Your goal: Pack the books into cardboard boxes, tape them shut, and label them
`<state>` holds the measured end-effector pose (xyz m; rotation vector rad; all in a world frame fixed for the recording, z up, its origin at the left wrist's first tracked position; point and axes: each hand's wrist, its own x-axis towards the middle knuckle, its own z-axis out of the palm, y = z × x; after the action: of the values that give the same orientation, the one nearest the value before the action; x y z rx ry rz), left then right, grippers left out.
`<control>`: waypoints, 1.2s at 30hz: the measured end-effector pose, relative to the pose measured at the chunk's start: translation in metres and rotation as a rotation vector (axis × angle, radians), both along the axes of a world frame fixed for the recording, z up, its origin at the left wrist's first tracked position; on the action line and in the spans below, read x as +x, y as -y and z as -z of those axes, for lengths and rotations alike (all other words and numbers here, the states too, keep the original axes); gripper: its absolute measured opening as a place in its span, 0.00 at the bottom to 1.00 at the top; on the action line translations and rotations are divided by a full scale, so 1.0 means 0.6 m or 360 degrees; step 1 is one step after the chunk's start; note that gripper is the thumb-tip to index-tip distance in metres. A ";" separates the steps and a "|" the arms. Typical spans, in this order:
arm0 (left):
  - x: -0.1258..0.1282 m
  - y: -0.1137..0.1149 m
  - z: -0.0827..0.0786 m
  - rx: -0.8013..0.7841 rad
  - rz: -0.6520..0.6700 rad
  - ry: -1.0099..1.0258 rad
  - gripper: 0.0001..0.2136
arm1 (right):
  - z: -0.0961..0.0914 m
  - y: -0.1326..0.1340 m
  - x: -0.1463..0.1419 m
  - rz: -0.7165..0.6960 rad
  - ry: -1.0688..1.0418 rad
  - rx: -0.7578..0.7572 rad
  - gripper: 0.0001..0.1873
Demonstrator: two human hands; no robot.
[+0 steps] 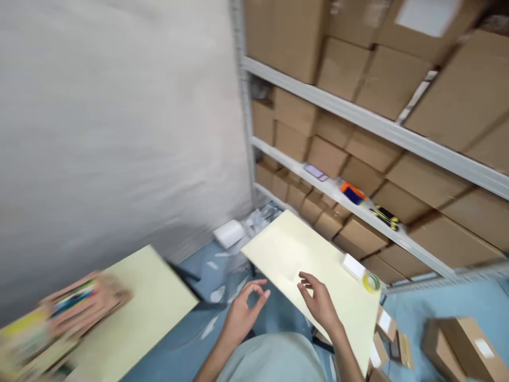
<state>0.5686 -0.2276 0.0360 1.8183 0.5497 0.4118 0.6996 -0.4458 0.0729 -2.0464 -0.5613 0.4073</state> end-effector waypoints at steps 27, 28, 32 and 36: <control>-0.509 -0.115 -0.001 -0.0351 -0.2392 -0.0248 0.22 | 0.002 -0.711 -0.234 -0.2341 -0.0324 -0.0149 0.22; -0.508 -0.115 -0.001 -0.0342 -0.2429 -0.0260 0.22 | 0.013 -0.725 -0.244 -0.2391 -0.0362 -0.0143 0.22; -0.519 -0.104 0.022 -0.0363 -0.2601 -0.0206 0.20 | 0.081 -0.762 -0.294 -0.2516 -0.0522 -0.0209 0.22; -0.578 -0.086 0.083 -0.0607 -0.2924 -0.0108 0.20 | 0.161 -0.771 -0.367 -0.2423 -0.0649 -0.0412 0.24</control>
<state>0.2218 -0.1762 -0.0140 0.4869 2.0898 1.2853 0.4792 0.0170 -0.0240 -1.2878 -1.7855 1.7628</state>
